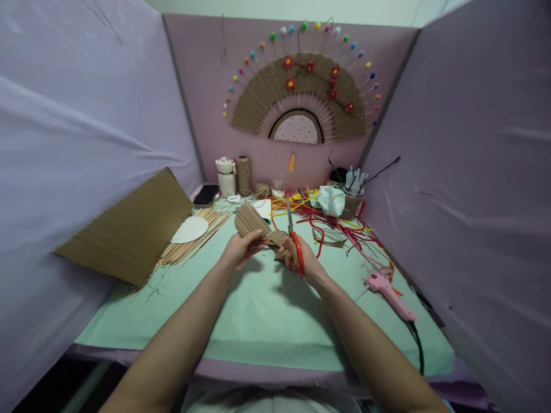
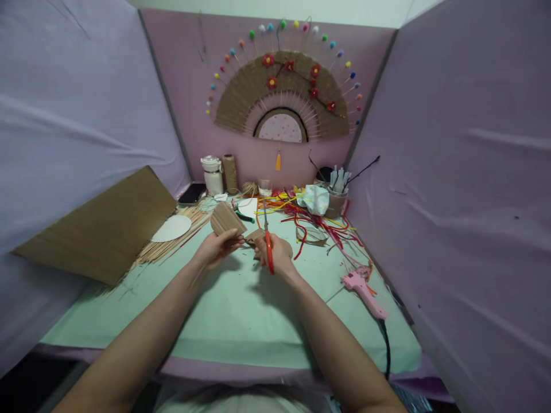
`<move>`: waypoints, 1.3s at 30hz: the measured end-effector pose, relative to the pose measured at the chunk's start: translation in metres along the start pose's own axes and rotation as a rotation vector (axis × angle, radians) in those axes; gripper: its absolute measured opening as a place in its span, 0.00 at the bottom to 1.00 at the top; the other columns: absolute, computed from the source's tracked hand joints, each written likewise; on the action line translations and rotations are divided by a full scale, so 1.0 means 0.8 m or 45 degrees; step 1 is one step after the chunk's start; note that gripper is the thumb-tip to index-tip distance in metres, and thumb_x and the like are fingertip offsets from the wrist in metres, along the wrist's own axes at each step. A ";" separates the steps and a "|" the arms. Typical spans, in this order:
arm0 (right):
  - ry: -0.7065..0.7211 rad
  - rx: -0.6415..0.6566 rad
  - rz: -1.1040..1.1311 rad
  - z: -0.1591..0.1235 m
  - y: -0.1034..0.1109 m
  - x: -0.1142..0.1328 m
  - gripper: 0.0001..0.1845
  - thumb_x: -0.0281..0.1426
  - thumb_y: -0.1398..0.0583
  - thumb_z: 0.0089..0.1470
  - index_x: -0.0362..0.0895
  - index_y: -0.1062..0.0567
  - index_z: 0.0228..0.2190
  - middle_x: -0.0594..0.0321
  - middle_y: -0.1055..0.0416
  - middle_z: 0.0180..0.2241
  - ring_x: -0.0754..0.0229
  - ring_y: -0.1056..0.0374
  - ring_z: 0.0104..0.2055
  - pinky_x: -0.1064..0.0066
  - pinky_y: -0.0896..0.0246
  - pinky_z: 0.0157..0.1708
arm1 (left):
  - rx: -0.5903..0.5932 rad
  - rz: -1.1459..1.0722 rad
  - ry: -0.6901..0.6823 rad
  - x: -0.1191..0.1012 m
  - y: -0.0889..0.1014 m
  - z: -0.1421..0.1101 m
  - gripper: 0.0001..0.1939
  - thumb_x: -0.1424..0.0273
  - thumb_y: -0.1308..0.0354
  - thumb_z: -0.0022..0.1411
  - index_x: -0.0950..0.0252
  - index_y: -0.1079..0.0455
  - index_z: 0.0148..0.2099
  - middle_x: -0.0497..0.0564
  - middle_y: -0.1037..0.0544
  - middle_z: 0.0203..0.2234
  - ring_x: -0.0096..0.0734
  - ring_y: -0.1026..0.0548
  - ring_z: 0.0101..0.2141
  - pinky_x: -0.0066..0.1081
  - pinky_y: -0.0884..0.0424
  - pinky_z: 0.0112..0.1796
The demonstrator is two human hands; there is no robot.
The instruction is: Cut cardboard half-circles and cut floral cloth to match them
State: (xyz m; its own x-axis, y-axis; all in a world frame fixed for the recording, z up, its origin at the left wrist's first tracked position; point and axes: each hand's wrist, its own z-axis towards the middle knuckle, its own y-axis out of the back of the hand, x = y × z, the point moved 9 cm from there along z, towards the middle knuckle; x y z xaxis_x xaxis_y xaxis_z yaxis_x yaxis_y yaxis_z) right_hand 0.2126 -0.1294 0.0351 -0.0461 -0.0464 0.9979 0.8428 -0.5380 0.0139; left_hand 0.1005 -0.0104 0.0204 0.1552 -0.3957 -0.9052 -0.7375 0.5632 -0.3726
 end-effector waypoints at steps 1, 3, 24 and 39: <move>0.019 0.072 -0.073 -0.003 -0.007 0.002 0.24 0.55 0.40 0.47 0.46 0.31 0.29 0.72 0.39 0.12 0.67 0.46 0.12 0.76 0.53 0.12 | -0.036 -0.032 -0.046 -0.009 0.007 0.001 0.10 0.70 0.33 0.53 0.71 0.27 0.35 0.55 0.19 0.26 0.29 0.20 0.28 0.21 0.25 0.29; 0.056 0.224 -0.222 -0.011 -0.023 0.003 0.25 0.55 0.42 0.49 0.46 0.29 0.30 0.71 0.38 0.14 0.66 0.44 0.14 0.74 0.50 0.15 | -0.083 -0.078 -0.139 -0.025 0.018 0.002 0.10 0.70 0.33 0.52 0.71 0.27 0.36 0.54 0.20 0.25 0.28 0.21 0.28 0.22 0.25 0.29; 0.080 0.538 -0.571 -0.028 -0.053 -0.002 0.31 0.59 0.49 0.54 0.42 0.31 0.35 0.66 0.39 0.21 0.62 0.43 0.23 0.70 0.48 0.22 | -0.018 0.003 -0.162 -0.032 0.018 -0.001 0.10 0.73 0.36 0.52 0.71 0.26 0.38 0.56 0.18 0.28 0.31 0.20 0.30 0.24 0.24 0.32; 0.048 0.529 -0.560 -0.027 -0.053 -0.004 0.29 0.58 0.48 0.53 0.43 0.32 0.31 0.67 0.40 0.19 0.63 0.42 0.22 0.71 0.48 0.22 | -0.009 0.030 -0.108 -0.027 0.020 0.002 0.08 0.73 0.36 0.53 0.72 0.26 0.37 0.57 0.19 0.27 0.31 0.20 0.28 0.25 0.23 0.32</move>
State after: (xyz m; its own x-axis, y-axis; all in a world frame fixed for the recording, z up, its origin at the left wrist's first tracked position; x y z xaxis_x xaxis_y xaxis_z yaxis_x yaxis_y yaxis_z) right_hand 0.1656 -0.1245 0.0302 -0.4503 0.0720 0.8900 0.8788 -0.1404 0.4560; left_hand 0.0863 0.0081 0.0337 0.1930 -0.3191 -0.9279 -0.7461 0.5665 -0.3500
